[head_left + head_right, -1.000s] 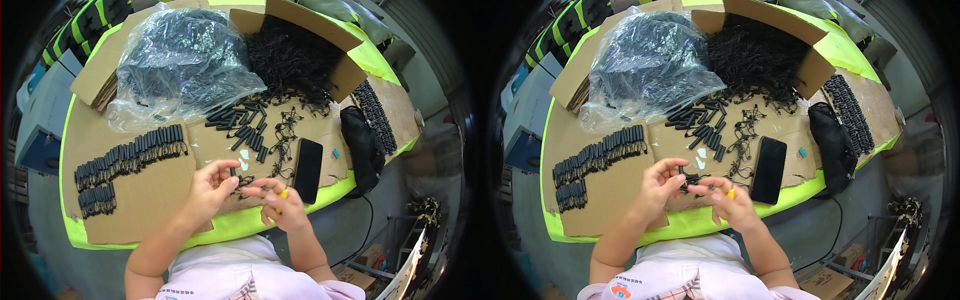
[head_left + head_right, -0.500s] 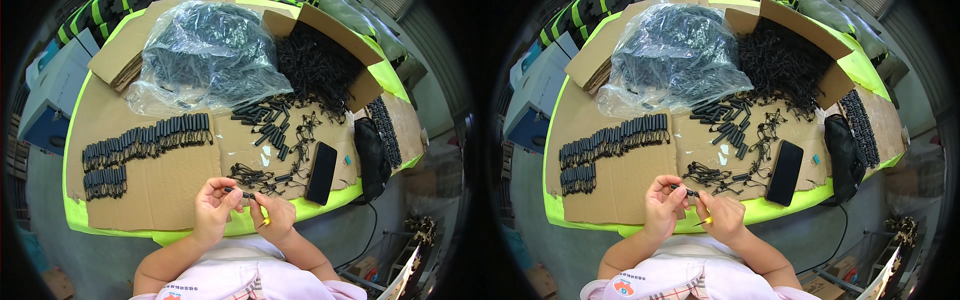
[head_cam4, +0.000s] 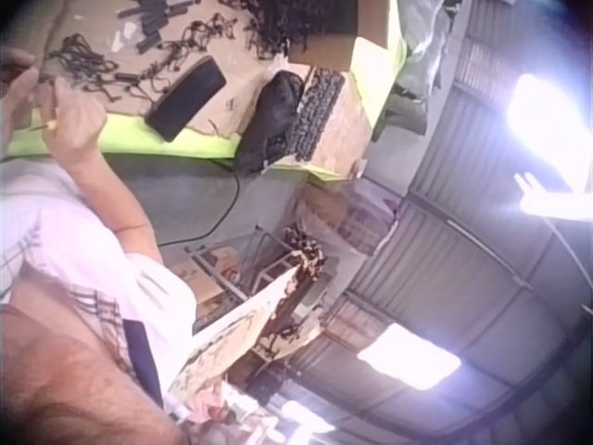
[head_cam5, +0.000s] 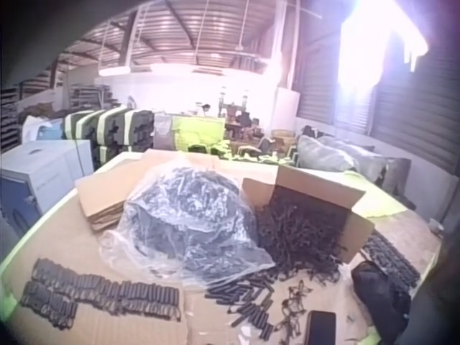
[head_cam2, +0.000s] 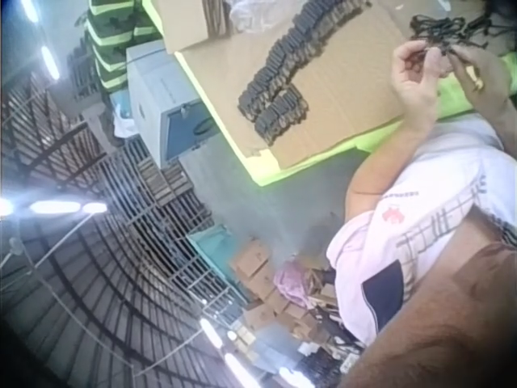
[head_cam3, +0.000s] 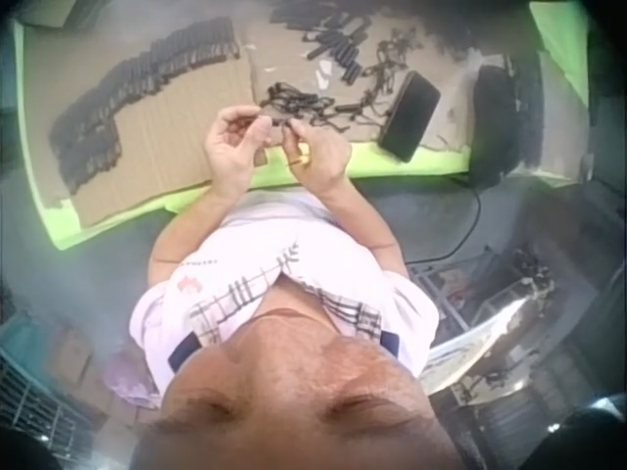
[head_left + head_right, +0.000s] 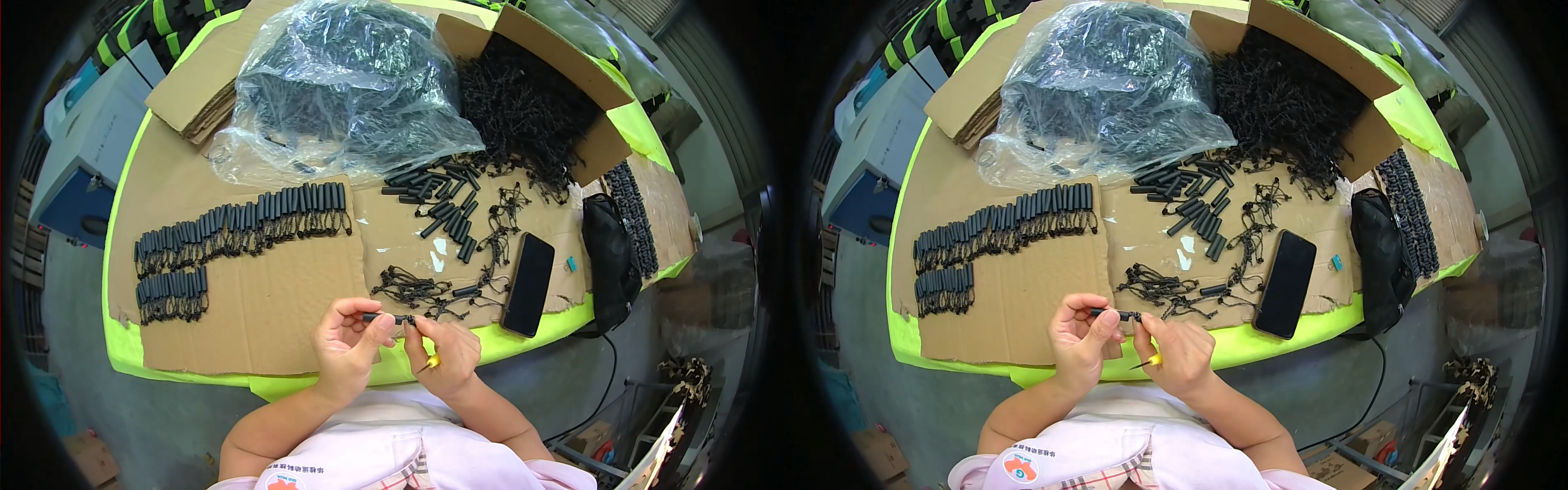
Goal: Assembling small black components onto wire loops using a hand tool.
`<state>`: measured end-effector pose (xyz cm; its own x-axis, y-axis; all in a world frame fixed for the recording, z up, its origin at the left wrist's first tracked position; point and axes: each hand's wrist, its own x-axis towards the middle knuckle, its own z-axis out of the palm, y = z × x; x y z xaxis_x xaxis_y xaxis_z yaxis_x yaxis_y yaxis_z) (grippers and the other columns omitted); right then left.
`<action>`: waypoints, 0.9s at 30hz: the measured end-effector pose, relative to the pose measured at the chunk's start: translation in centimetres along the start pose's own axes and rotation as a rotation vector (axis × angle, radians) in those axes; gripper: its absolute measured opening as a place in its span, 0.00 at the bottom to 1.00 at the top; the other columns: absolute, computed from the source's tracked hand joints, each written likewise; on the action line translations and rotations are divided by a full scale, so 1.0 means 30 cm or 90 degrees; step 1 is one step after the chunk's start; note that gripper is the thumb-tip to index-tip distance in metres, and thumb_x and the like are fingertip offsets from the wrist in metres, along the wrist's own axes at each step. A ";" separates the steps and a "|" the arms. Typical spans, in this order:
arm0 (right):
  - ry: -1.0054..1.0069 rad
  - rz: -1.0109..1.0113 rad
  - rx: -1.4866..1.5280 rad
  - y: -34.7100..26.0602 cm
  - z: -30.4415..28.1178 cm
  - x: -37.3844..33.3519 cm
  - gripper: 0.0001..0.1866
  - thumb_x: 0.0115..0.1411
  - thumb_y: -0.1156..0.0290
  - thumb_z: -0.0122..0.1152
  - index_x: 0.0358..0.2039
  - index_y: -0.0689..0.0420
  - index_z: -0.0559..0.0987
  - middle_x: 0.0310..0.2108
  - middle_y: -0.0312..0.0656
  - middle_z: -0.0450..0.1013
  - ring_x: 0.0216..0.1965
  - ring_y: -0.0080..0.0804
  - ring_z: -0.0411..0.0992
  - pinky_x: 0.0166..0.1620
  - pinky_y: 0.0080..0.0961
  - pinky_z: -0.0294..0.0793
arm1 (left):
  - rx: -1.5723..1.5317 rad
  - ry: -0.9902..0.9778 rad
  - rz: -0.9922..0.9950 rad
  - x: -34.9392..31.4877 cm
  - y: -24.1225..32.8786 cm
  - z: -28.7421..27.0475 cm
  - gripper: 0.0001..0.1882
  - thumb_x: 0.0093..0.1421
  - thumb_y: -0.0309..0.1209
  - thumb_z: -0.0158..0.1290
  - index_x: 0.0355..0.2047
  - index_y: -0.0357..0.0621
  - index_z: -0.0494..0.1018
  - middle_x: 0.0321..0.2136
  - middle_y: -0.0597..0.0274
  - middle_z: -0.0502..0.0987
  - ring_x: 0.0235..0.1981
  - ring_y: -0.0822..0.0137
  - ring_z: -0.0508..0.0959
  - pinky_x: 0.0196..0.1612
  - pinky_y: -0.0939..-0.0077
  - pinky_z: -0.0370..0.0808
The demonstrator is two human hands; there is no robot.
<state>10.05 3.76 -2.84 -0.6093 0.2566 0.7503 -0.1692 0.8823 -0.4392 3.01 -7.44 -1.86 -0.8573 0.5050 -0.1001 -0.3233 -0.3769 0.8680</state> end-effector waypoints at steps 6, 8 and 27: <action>-0.033 -0.036 -0.030 -0.007 -0.016 0.005 0.15 0.42 0.82 0.64 0.32 0.62 0.72 0.12 0.35 0.63 0.10 0.27 0.60 0.14 0.22 0.56 | 0.008 -0.003 0.013 0.004 -0.005 0.001 0.11 0.54 0.25 0.55 0.36 0.38 0.66 0.27 0.62 0.72 0.23 0.77 0.72 0.28 0.84 0.73; -0.031 -0.038 -0.024 -0.004 -0.015 -0.001 0.15 0.42 0.82 0.64 0.33 0.62 0.72 0.13 0.35 0.63 0.10 0.27 0.59 0.14 0.22 0.56 | 0.001 -0.009 0.014 0.006 -0.006 -0.002 0.12 0.53 0.24 0.56 0.36 0.37 0.66 0.28 0.63 0.72 0.25 0.78 0.73 0.29 0.84 0.75; -0.235 0.741 0.723 -0.029 -0.044 0.016 0.10 0.55 0.75 0.58 0.37 0.62 0.69 0.23 0.40 0.70 0.20 0.19 0.68 0.23 0.16 0.68 | 0.071 -0.140 0.001 0.029 0.016 -0.037 0.19 0.55 0.24 0.53 0.48 0.36 0.68 0.27 0.64 0.74 0.27 0.78 0.72 0.30 0.87 0.71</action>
<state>10.94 3.66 -1.44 -0.9152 0.2801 -0.2898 0.1378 -0.4583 -0.8780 1.65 -8.05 -2.08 -0.7456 0.6664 -0.0011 -0.2658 -0.2959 0.9175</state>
